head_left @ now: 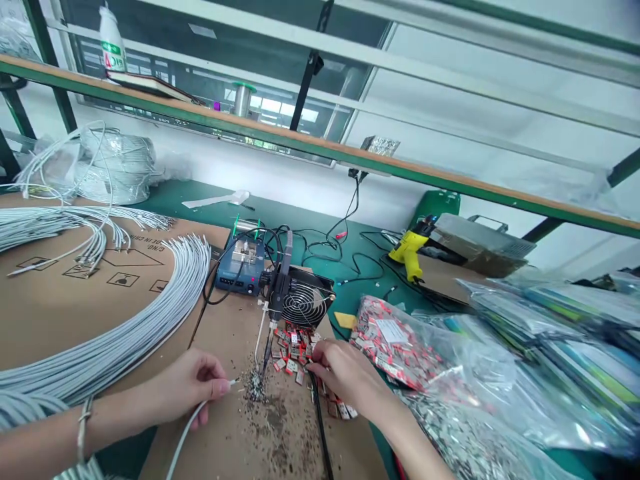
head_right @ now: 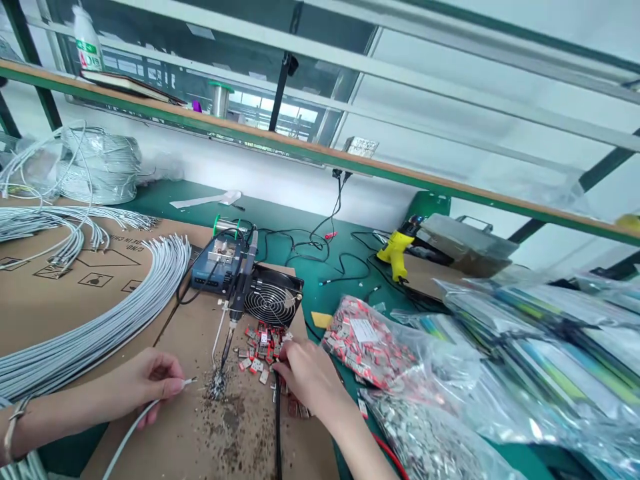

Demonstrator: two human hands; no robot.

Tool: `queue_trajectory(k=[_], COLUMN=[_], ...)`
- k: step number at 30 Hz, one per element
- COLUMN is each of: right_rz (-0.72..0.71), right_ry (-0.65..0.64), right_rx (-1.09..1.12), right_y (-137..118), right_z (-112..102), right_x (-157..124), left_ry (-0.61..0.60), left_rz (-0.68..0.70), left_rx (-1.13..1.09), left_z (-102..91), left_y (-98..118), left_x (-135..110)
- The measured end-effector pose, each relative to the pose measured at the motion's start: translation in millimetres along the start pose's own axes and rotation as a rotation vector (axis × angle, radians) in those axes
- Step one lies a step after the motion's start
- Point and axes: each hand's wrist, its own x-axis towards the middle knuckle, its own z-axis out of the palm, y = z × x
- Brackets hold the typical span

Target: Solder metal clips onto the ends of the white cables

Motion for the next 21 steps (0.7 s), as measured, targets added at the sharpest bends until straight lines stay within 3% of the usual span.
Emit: queue_trajectory(k=[8, 13, 17, 21], right_rz=[-0.035, -0.015, 0.026, 0.003], right_ry=[-0.046, 0.020, -0.016, -0.137], right_rx=[0.101, 0.247, 0.457, 0.868], right_y=[5.6, 7.5, 0.6, -17.5], right_z=[-3.4, 0.5, 7.6, 8.9], right_x=[12.2, 0.9, -12.7, -22.7], left_ry=[-0.068, -0.118, -0.154, -0.195], left_rz=[0.005, 0.001, -0.045, -0.063], left_rx=[-0.009, -0.053, -0.076, -0.092], left_z=[2.0, -0.3, 0.4, 3.2], left_y=[7.3, 6.6, 7.9, 12.3], left_x=[19.2, 18.6, 16.7, 13.9])
